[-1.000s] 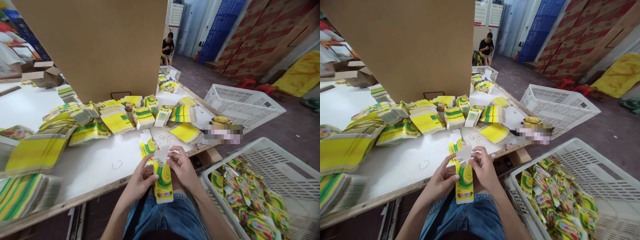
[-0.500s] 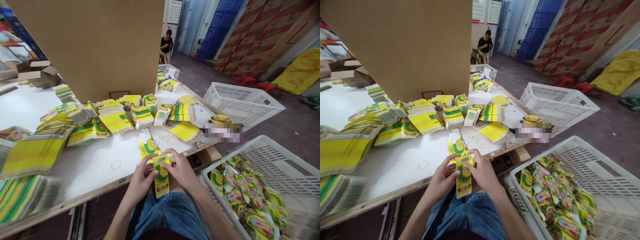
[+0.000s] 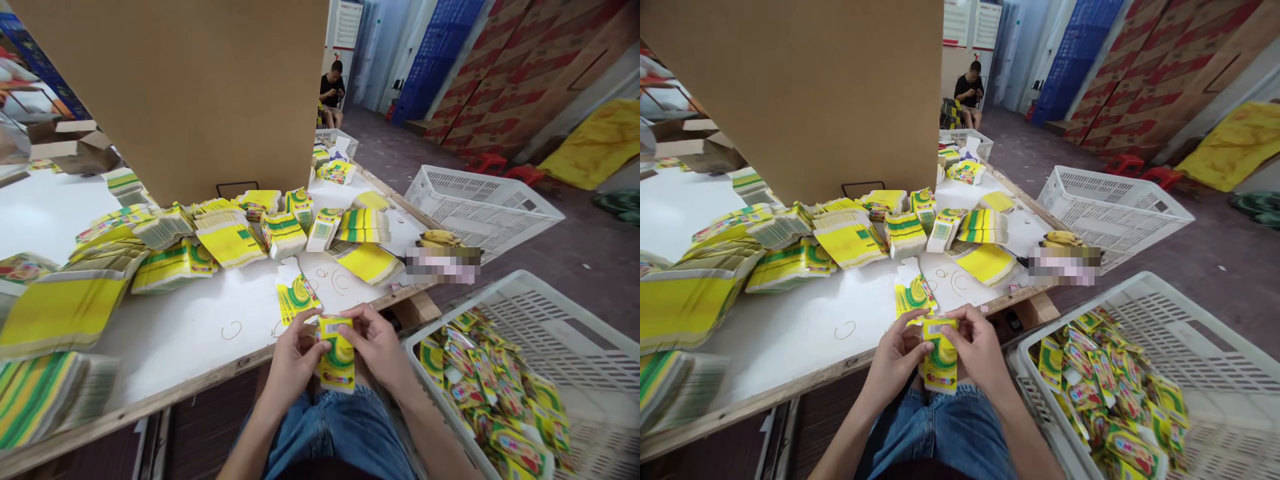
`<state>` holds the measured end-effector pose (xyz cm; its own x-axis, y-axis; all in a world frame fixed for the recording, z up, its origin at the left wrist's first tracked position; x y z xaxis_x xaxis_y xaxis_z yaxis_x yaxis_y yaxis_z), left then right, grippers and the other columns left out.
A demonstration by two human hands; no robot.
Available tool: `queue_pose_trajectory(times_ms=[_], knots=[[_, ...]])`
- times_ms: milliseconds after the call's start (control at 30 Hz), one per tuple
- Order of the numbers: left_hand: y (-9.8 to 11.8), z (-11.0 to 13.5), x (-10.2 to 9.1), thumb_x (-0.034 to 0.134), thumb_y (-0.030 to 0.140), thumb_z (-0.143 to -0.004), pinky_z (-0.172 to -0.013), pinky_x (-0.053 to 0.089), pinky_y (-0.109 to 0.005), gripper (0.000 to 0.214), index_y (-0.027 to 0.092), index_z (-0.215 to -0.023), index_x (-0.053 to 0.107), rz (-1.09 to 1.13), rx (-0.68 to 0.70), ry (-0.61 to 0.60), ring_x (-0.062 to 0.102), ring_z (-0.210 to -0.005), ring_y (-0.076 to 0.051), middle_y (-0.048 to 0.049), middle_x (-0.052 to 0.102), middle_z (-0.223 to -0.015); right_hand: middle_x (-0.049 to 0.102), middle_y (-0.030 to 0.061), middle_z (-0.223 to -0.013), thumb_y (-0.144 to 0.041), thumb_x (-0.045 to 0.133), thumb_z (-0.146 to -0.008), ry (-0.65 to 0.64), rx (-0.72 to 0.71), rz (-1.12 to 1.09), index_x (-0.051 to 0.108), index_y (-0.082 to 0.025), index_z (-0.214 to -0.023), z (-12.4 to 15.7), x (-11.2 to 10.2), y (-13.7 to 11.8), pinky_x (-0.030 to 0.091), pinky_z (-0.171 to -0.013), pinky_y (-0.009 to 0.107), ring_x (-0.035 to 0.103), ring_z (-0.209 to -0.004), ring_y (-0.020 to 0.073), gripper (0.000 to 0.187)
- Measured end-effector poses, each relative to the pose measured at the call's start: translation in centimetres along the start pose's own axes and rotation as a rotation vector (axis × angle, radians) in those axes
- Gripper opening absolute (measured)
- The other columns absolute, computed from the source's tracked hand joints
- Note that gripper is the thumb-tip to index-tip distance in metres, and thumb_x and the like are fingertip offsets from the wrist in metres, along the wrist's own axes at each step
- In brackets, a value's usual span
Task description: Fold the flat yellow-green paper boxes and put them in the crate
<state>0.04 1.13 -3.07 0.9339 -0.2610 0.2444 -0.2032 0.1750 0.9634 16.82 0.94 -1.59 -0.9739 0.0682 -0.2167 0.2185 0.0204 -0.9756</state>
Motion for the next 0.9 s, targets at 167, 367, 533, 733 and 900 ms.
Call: queue_pose_trajectory(times_ms=[167,367,533,733,900], knots=[[0.2,-0.4,-1.0,0.065,0.025,-0.084,-0.101,0.046,-0.038,0.053,0.023,-0.132,0.044,-0.050,0.084,-0.029,0.063,-0.111,-0.022,-0.0097,0.067,-0.112,0.051,-0.0006,-0.068,-0.045,0.064,-0.080,0.449,-0.109,0.566,0.069,-0.023,-0.093,1.9,-8.2,-2.8,0.037,-0.058,0.030,0.041,-0.056,0.0161,0.027],[-0.5,-1.5,-3.3,0.061,0.030,-0.085,-0.109,0.039,-0.045,0.045,0.019,-0.128,0.052,-0.435,0.131,0.185,0.052,-0.127,-0.026,-0.0137,0.058,-0.134,0.061,0.0137,-0.092,-0.051,0.054,-0.082,0.779,-0.295,0.974,0.068,-0.017,-0.098,0.5,-12.1,-2.7,0.038,-0.088,0.049,0.054,-0.090,0.0328,0.040],[-1.4,-1.9,-4.3,0.059,0.024,-0.083,-0.109,0.036,-0.049,0.048,0.010,-0.128,0.055,-0.666,0.024,0.264,0.052,-0.127,-0.032,-0.0206,0.058,-0.135,0.068,0.0124,-0.099,-0.029,0.061,-0.081,0.267,-0.034,0.690,0.066,-0.018,-0.092,-4.4,-1.0,0.6,0.040,-0.091,0.040,0.058,-0.099,0.0283,0.017],[-1.8,-1.9,-4.5,0.066,0.019,-0.076,-0.112,0.033,-0.048,0.040,0.014,-0.115,0.067,-0.605,0.023,0.267,0.053,-0.128,-0.032,-0.0172,0.063,-0.130,0.069,0.0128,-0.088,-0.015,0.073,-0.064,0.155,0.083,0.531,0.060,-0.019,-0.074,-6.9,7.0,3.1,0.040,-0.088,0.042,0.059,-0.097,0.0315,0.017],[-1.5,-2.0,-4.7,0.060,0.035,-0.084,-0.105,0.042,-0.048,0.039,0.012,-0.116,0.065,-0.442,0.043,0.324,0.060,-0.119,-0.031,-0.0174,0.067,-0.123,0.070,0.0086,-0.084,-0.035,0.063,-0.079,0.110,0.105,0.185,0.057,-0.020,-0.084,-5.9,5.0,3.1,0.048,-0.077,0.037,0.064,-0.079,0.0234,0.017]])
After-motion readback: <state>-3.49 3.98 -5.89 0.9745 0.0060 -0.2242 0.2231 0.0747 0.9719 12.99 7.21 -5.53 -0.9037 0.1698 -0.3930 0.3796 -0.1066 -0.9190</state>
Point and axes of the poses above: each hand's wrist, its own z-axis away from the middle knuckle, its own x-axis out of the palm, y = z × x, the point moved 1 cm from there along -z, towards the middle knuckle
